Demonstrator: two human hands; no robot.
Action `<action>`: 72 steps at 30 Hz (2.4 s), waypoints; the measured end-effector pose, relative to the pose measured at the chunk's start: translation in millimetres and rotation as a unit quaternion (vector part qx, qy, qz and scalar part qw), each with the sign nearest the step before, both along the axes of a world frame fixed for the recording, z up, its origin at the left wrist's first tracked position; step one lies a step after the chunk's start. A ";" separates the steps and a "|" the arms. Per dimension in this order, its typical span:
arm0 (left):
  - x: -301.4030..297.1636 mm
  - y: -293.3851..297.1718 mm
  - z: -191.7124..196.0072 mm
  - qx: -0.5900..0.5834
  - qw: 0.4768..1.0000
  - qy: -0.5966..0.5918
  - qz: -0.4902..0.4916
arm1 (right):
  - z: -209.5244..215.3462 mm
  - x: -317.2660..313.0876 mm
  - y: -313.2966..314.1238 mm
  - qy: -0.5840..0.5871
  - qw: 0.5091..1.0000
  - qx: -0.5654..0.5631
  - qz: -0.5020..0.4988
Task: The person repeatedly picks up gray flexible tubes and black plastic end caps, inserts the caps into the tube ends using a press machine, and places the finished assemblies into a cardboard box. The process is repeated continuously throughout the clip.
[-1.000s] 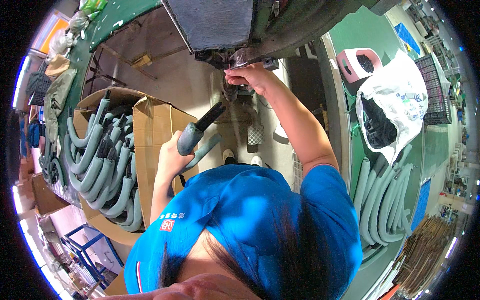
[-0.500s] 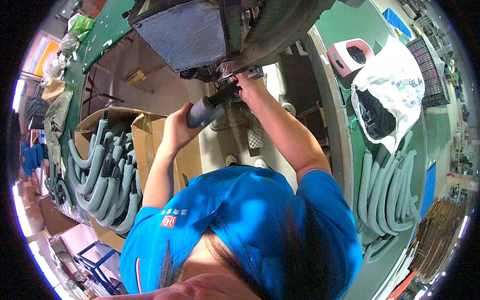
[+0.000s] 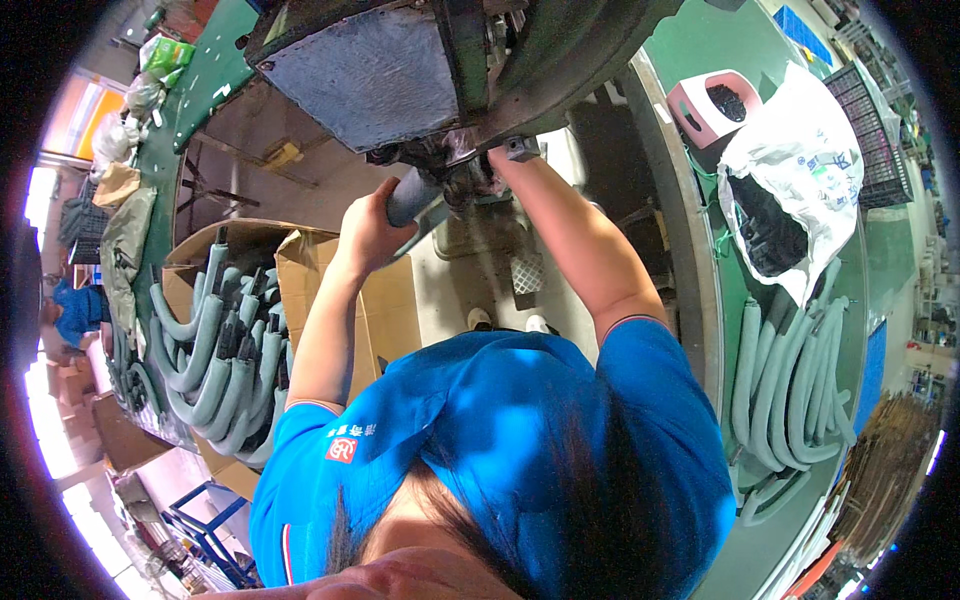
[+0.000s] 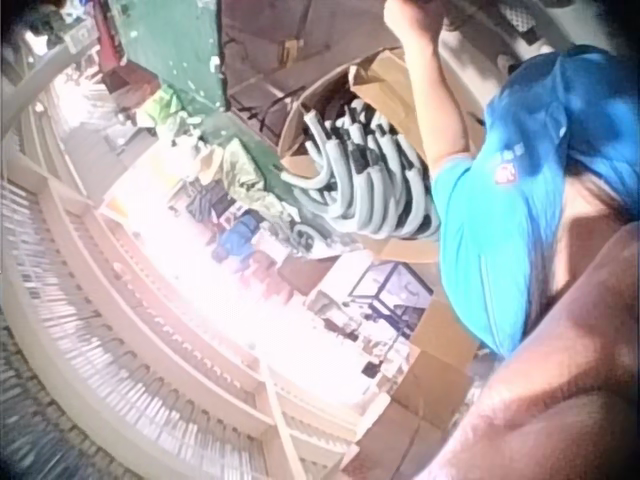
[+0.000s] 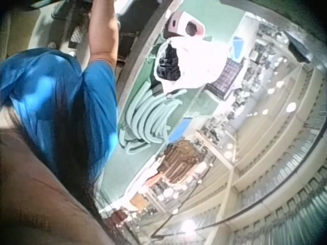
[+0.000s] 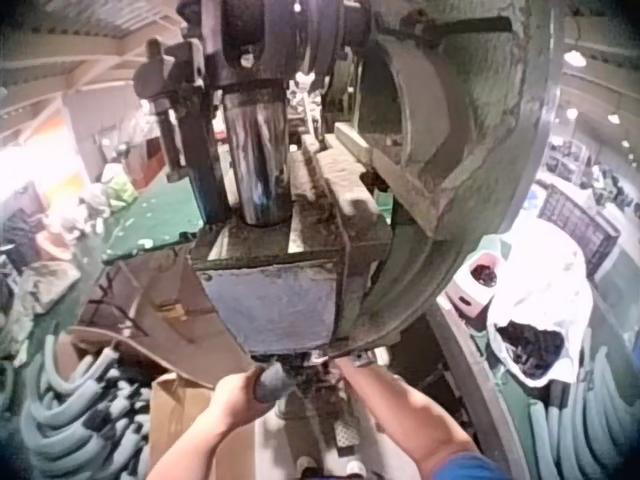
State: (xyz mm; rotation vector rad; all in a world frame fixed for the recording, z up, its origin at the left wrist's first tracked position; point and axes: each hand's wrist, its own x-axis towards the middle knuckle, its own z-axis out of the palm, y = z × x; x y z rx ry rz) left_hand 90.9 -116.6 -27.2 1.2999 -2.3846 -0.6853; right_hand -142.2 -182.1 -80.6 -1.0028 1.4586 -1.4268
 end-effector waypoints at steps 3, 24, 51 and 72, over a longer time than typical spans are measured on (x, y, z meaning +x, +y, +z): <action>-1.8 1.2 2.2 0.039 0.999 0.014 -0.004 | -0.7 -1.4 1.9 0.023 1.000 -0.012 0.003; 6.7 -16.1 -26.2 0.135 0.990 0.011 -0.046 | -37.5 13.1 28.4 0.319 0.944 -0.085 0.011; 12.2 -39.7 -22.5 0.084 0.990 -0.059 -0.101 | -53.4 -79.1 79.6 -0.343 0.881 0.008 -0.325; 116.8 30.8 2.8 0.165 0.980 0.032 -0.109 | 17.9 37.4 100.7 -0.132 0.990 -0.057 0.010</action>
